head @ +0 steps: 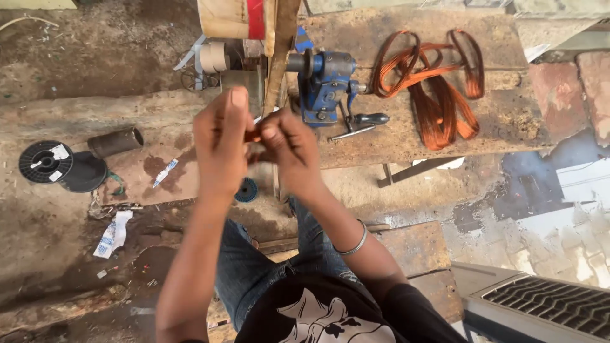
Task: Manually wind copper wire onto a wooden jig using a hand-cranked machine to create motor coils.
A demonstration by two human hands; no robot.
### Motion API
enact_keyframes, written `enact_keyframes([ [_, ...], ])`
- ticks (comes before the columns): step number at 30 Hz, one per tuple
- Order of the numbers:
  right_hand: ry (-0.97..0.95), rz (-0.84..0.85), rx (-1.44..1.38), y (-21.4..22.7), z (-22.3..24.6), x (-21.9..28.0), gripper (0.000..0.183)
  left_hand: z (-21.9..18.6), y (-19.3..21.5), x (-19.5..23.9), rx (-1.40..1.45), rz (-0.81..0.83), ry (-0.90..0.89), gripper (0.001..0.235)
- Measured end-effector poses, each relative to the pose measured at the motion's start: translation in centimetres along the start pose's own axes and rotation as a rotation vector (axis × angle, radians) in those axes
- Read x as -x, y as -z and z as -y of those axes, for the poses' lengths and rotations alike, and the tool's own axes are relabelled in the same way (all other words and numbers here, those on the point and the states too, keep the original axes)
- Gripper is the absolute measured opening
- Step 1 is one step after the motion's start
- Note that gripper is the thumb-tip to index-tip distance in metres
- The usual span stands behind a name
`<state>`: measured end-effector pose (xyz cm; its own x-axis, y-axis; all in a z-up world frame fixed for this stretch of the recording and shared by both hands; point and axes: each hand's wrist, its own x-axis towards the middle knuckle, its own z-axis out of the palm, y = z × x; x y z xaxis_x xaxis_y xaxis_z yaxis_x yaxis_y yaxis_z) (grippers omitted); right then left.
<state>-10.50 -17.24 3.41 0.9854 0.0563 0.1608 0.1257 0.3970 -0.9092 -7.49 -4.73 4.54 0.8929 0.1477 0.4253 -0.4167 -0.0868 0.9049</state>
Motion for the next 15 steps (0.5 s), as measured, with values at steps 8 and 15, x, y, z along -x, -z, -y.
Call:
enact_keyframes([
  [8, 0.598, -0.007, 0.844, 3.1, 1.7, 0.5, 0.012, -1.5, 1.6, 1.4, 0.249, 0.294, 0.124, 0.01],
  [15, 0.965, 0.069, 1.1, 4.4, 4.2, 0.9, 0.026, -1.4, 0.4, 2.3, 0.586, 0.397, 0.496, 0.009],
])
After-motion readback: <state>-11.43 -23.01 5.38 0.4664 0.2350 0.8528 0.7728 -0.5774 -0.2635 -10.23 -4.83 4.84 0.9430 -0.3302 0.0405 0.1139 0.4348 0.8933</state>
